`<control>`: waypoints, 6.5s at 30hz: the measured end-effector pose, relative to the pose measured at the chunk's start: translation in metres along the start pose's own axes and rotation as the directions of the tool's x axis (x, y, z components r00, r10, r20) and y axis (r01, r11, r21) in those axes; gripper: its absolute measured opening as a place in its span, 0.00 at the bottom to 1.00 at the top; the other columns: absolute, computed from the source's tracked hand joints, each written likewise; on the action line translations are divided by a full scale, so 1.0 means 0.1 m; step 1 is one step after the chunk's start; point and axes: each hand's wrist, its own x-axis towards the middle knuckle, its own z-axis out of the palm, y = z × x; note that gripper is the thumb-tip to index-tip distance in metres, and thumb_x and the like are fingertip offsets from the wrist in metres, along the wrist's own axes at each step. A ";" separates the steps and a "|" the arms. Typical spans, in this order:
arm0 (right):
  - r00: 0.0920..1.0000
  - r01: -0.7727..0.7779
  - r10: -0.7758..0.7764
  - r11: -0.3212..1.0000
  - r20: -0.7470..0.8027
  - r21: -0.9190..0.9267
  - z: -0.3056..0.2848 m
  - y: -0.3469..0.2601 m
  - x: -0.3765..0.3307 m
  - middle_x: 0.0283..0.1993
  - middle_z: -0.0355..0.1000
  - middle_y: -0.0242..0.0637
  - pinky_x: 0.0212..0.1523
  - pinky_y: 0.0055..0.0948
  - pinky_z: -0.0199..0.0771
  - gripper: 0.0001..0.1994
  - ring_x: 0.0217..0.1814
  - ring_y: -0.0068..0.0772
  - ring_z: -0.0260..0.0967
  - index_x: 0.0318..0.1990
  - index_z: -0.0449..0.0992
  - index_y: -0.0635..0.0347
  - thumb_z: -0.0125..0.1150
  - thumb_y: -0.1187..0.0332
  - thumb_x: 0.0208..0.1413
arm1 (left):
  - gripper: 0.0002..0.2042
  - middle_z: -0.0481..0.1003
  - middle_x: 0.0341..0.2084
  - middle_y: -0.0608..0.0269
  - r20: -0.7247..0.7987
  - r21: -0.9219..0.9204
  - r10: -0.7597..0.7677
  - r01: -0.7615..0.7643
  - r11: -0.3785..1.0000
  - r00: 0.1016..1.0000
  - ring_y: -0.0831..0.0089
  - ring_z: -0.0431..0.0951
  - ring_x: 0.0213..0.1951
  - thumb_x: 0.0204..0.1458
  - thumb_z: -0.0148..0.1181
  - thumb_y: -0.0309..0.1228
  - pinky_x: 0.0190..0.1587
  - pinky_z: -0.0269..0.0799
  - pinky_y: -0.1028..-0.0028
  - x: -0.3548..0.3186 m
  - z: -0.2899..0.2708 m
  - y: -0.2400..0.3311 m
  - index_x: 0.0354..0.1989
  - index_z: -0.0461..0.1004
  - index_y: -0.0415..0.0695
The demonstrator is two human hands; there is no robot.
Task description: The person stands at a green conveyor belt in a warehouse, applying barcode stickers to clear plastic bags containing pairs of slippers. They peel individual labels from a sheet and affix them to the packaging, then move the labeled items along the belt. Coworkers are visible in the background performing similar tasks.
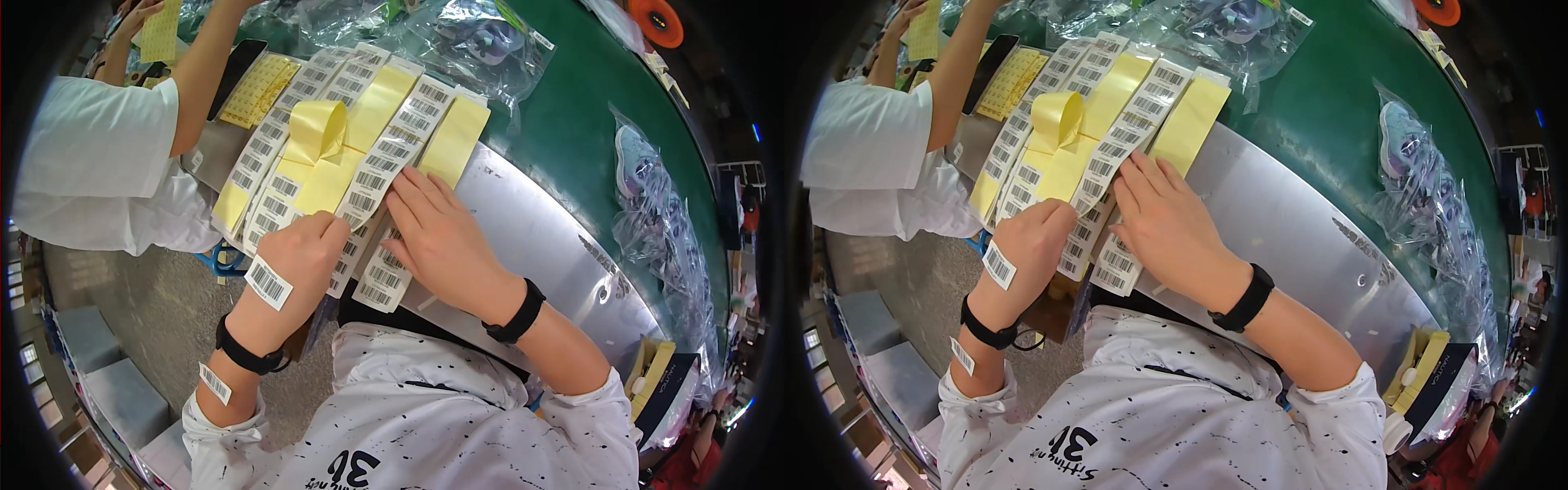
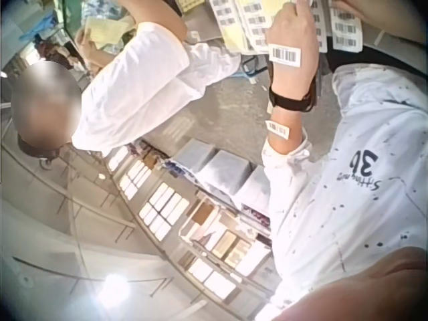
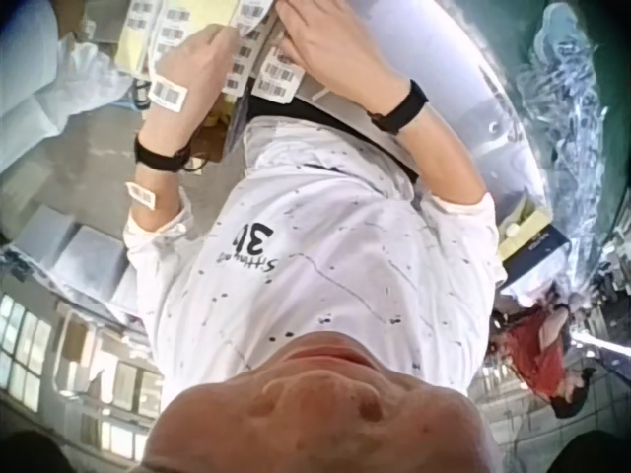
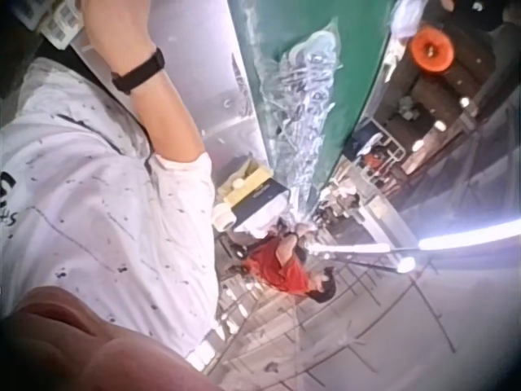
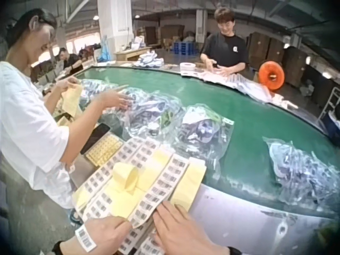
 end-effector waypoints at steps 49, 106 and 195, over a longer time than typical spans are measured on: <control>0.782 -0.588 0.352 0.148 0.514 0.795 -0.22 0.49 -0.56 0.34 0.76 0.37 0.30 0.23 0.71 0.12 0.31 0.23 0.73 0.42 0.76 0.71 0.54 0.70 0.58 | 0.22 0.72 0.16 0.53 -0.185 -0.067 -0.382 0.376 0.924 0.906 0.67 0.72 0.19 0.54 0.59 0.46 0.25 0.66 0.69 0.69 -0.31 -0.58 0.28 0.75 0.34; 0.839 -0.538 0.361 0.435 0.408 0.722 -1.49 0.03 -2.06 0.30 0.75 0.28 0.31 0.19 0.69 0.11 0.30 0.15 0.69 0.40 0.79 0.65 0.58 0.65 0.60 | 0.13 0.77 0.34 0.67 0.111 -0.993 -0.125 0.114 0.014 0.986 0.83 0.75 0.35 0.62 0.51 0.34 0.38 0.71 0.81 0.77 0.23 1.90 0.45 0.72 0.36; 0.031 -0.999 0.938 0.043 -0.346 0.028 -2.98 4.25 -4.74 0.42 0.75 0.56 0.49 0.43 0.74 0.25 0.45 0.56 0.74 0.39 0.77 0.72 0.71 0.57 0.40 | 0.25 0.76 0.40 0.61 0.399 -0.858 -0.082 0.403 0.318 0.913 0.87 0.68 0.28 0.55 0.56 0.20 0.26 0.59 0.88 1.34 1.22 3.41 0.63 0.60 0.38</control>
